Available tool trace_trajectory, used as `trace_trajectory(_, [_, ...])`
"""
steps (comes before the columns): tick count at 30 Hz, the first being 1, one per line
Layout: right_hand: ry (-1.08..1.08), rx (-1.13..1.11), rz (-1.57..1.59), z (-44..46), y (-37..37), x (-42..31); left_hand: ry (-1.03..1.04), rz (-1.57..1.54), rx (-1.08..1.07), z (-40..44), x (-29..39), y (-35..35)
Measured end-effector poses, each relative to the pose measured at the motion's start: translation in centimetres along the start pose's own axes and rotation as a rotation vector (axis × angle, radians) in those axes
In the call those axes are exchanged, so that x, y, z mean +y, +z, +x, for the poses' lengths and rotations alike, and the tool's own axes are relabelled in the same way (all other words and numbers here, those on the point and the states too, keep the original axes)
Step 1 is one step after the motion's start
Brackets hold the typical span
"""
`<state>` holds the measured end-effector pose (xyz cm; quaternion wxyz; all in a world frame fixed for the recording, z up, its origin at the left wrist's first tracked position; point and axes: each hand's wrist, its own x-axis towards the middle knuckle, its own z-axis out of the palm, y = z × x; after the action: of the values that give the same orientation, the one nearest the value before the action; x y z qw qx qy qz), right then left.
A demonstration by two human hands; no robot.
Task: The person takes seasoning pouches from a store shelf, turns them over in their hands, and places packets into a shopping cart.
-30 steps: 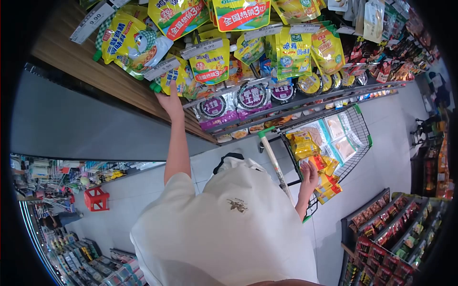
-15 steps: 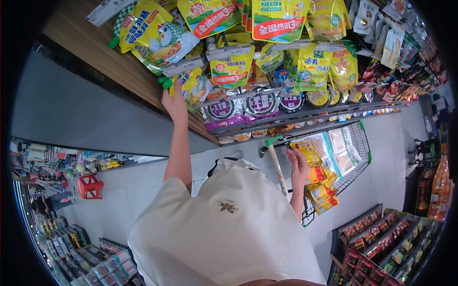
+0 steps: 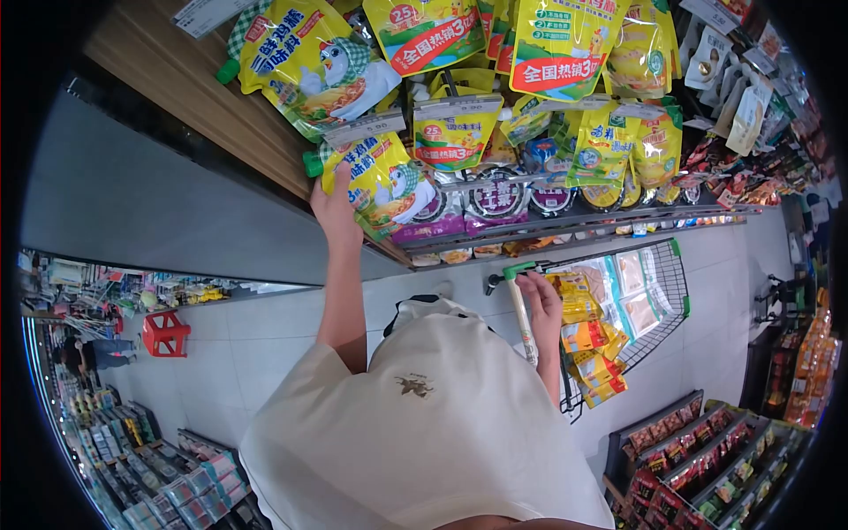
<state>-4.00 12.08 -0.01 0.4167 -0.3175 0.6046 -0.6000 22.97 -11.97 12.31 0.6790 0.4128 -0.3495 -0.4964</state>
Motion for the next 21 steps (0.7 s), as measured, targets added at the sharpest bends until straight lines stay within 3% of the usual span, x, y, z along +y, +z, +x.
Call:
trace_trajectory(16, [0.044, -0.181, 0.001, 1.0, 3.1, -0.5, -0.071, -0.133, -0.009, -2.2, -0.6, -2.2])
trace_trajectory(21, [0.082, -0.274, 0.018, 1.0, 4.7, -2.2, -0.18, -0.14, -0.01, -4.1, -0.6, -2.2])
